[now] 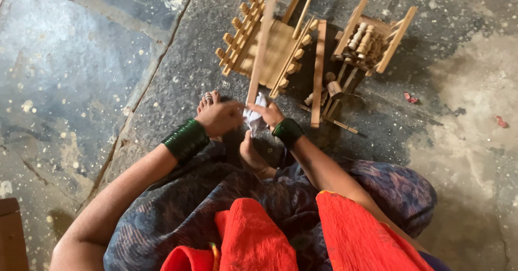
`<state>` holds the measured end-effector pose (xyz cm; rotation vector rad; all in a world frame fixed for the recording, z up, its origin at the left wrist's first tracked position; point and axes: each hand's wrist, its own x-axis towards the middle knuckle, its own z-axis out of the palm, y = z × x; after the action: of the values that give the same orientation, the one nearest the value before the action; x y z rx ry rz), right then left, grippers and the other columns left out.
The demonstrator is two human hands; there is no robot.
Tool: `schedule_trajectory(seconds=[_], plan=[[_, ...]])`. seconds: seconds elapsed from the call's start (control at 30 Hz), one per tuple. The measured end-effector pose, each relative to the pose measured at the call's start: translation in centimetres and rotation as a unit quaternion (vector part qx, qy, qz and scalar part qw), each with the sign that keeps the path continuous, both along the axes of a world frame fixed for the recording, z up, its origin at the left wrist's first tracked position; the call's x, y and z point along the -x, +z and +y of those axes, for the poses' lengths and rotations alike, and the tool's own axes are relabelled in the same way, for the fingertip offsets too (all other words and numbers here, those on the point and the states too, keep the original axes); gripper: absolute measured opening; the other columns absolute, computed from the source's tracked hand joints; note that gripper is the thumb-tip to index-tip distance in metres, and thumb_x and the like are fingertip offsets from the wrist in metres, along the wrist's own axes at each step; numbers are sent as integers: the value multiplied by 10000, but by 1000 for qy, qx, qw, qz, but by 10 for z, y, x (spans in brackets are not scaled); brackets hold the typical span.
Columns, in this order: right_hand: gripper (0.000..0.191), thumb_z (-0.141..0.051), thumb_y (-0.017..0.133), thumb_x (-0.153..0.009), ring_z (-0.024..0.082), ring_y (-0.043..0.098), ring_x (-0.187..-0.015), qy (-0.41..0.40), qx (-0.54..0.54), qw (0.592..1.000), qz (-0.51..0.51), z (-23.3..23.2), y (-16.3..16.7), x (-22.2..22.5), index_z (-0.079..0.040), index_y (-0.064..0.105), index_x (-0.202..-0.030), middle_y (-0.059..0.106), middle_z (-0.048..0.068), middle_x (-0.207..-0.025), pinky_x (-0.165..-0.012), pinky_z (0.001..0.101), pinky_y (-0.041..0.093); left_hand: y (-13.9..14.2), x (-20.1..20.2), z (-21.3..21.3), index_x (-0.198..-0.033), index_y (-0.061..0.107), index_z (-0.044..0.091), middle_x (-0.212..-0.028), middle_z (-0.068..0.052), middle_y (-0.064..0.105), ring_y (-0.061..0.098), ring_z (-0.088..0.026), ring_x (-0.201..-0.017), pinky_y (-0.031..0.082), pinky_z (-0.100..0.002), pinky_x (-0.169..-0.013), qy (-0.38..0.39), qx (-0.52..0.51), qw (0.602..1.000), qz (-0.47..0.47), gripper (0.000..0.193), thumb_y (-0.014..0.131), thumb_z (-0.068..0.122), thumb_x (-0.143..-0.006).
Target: The person sits cross-legged on the floor and wipes small wooden toy parts, including spindles and frame pieces, with a white cloth, handling pieces one at a time and placing them back on the floor.
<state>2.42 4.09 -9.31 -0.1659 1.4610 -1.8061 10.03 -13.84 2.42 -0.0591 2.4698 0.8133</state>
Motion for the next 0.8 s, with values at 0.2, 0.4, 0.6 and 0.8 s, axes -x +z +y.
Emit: schedule_trajectory(seconds=[0.2, 0.4, 0.6, 0.8], plan=[[318, -168, 752, -936, 207, 684, -896, 56, -60, 943, 322, 32, 2, -13, -36, 629, -1197, 706, 129, -1025, -780, 349, 578, 45, 4, -3, -1618, 113, 137, -1609, -277, 304, 480, -413, -1390, 590, -601, -997, 217, -281, 891, 283, 1094, 749, 576, -844], [371, -268, 660, -964, 206, 688, -772, 110, -178, 923, 322, 66, -6, -5, -119, 562, -1289, 692, 73, -1018, -674, 357, 593, 102, 4, 12, -1668, 81, 241, -1646, -219, 381, 497, -369, -1465, 556, -562, -1124, 121, -305, 821, 467, 1013, 651, 688, -960], [361, -276, 703, -982, 319, 714, -1035, 44, -210, 878, 428, 89, -16, -5, -124, 593, -1291, 716, 144, -1155, -865, 427, 569, 109, 6, 30, -1480, 566, 124, -1411, -116, 658, 606, -210, -1318, 471, -428, -1129, 89, -377, 872, 299, 715, 378, 686, -1080], [273, -373, 674, -1016, 256, 704, -951, 121, -262, 866, 409, 81, -18, -15, -175, 625, -1198, 705, 75, -1090, -804, 406, 579, 97, 12, 23, -1400, 612, 90, -1269, -68, 699, 652, -161, -1172, 510, -328, -1002, 166, -407, 864, 247, 629, 322, 564, -1106]])
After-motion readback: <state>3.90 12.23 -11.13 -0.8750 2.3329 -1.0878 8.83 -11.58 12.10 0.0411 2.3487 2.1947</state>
